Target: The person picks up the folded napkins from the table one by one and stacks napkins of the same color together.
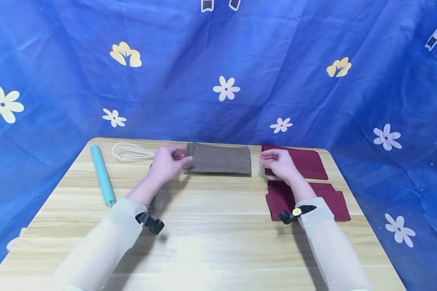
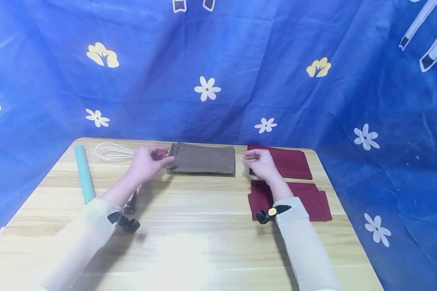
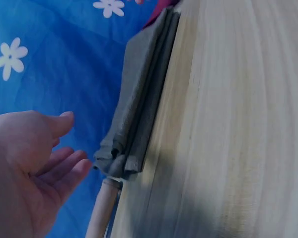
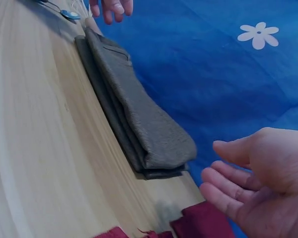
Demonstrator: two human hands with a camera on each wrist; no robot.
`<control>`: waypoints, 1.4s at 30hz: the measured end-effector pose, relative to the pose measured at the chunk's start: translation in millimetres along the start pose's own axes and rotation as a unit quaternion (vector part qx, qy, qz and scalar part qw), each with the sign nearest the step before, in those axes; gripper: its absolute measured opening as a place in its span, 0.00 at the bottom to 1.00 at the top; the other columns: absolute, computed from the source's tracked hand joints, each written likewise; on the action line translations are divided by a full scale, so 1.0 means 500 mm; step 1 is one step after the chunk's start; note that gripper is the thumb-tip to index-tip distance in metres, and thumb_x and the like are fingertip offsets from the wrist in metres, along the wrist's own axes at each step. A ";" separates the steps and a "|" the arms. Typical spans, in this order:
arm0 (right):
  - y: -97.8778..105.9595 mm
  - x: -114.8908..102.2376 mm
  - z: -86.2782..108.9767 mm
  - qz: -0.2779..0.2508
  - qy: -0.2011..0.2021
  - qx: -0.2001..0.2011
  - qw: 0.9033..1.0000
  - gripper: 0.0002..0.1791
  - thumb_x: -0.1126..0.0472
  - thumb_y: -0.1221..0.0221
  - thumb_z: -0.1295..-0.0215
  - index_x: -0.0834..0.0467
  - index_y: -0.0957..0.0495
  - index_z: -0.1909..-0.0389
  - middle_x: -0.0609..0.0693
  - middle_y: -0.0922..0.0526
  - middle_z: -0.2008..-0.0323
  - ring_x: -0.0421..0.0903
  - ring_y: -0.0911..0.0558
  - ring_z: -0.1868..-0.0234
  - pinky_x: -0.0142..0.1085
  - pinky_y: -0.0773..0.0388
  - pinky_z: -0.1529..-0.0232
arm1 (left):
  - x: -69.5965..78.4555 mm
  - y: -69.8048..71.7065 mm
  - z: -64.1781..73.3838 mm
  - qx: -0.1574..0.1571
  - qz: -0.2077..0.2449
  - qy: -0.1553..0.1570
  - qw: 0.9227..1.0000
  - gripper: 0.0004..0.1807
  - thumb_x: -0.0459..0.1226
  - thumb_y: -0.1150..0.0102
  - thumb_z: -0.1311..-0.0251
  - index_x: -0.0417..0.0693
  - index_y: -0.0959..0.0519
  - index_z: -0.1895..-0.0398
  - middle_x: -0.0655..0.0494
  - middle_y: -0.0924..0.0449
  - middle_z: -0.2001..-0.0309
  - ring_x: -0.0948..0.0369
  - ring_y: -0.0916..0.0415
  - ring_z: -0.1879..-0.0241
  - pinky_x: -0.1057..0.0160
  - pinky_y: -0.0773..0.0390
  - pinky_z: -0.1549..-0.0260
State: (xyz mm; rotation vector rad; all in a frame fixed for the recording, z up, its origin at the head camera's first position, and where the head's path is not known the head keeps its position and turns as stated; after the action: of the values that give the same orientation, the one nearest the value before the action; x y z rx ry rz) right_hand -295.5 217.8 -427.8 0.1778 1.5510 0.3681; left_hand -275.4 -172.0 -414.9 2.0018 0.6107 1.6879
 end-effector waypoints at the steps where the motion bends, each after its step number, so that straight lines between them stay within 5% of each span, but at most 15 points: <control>1: 0.005 -0.002 0.005 0.000 0.001 0.000 1.000 0.20 0.73 0.35 0.30 0.77 0.23 0.40 0.71 0.15 0.47 0.61 0.13 0.47 0.37 0.14 0.50 | 0.004 0.001 0.005 -0.002 0.002 0.000 1.000 0.26 0.41 0.25 0.35 0.36 0.18 0.38 0.37 0.13 0.47 0.46 0.13 0.50 0.46 0.17 0.46; 6: 0.031 -0.009 0.025 0.001 0.003 -0.002 1.000 0.22 0.68 0.34 0.28 0.77 0.23 0.39 0.70 0.15 0.48 0.67 0.15 0.46 0.49 0.15 0.47 | 0.023 0.002 0.026 -0.007 0.024 0.006 1.000 0.28 0.44 0.25 0.35 0.42 0.19 0.35 0.40 0.13 0.45 0.48 0.12 0.51 0.50 0.14 0.53; 11: 0.067 -0.014 0.049 0.013 0.008 -0.005 1.000 0.22 0.66 0.33 0.27 0.74 0.22 0.39 0.70 0.16 0.45 0.57 0.11 0.49 0.42 0.13 0.50 | 0.047 -0.005 0.042 -0.027 0.079 0.010 0.996 0.29 0.43 0.24 0.35 0.40 0.19 0.35 0.41 0.13 0.45 0.48 0.13 0.49 0.58 0.12 0.59; 20: 0.133 -0.017 0.094 0.029 0.031 0.006 0.999 0.22 0.65 0.32 0.28 0.73 0.21 0.39 0.71 0.17 0.43 0.45 0.10 0.53 0.42 0.14 0.48 | 0.080 -0.032 0.058 -0.045 0.111 0.009 0.993 0.30 0.44 0.23 0.37 0.42 0.19 0.35 0.45 0.14 0.42 0.52 0.13 0.50 0.61 0.13 0.56; 27: 0.174 0.000 0.125 0.028 0.037 0.010 0.999 0.22 0.66 0.32 0.28 0.74 0.22 0.40 0.57 0.12 0.50 0.36 0.11 0.57 0.37 0.14 0.52 | 0.087 -0.058 0.063 -0.060 0.129 0.012 0.990 0.29 0.43 0.23 0.36 0.40 0.19 0.35 0.40 0.15 0.43 0.51 0.12 0.51 0.62 0.13 0.57; 34: 0.216 0.009 0.163 0.071 0.034 0.017 0.997 0.24 0.62 0.32 0.27 0.73 0.22 0.38 0.69 0.16 0.44 0.35 0.12 0.56 0.32 0.15 0.52 | 0.104 -0.085 0.070 -0.080 0.157 0.011 0.984 0.28 0.42 0.23 0.36 0.41 0.18 0.36 0.40 0.14 0.44 0.51 0.12 0.51 0.61 0.13 0.56; 42: 0.265 0.040 0.191 0.052 0.023 0.025 0.998 0.26 0.61 0.32 0.26 0.75 0.25 0.37 0.40 0.12 0.55 0.35 0.11 0.56 0.35 0.14 0.53 | 0.118 -0.125 0.074 -0.090 0.164 0.011 0.982 0.26 0.42 0.23 0.36 0.42 0.17 0.37 0.40 0.13 0.45 0.50 0.12 0.51 0.56 0.13 0.52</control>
State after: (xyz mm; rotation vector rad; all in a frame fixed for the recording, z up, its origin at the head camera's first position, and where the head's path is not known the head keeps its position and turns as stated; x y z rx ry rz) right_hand -216.7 359.6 -399.5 0.2921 1.6010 0.4176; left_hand -232.5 -88.9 -411.2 2.0377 0.1297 1.8782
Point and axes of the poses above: each hand's wrist, its own z-axis away from the middle knuckle, its own y-axis out of the back of the hand, x = y × z, the point moved 3 cm from there along -z, towards the middle knuckle
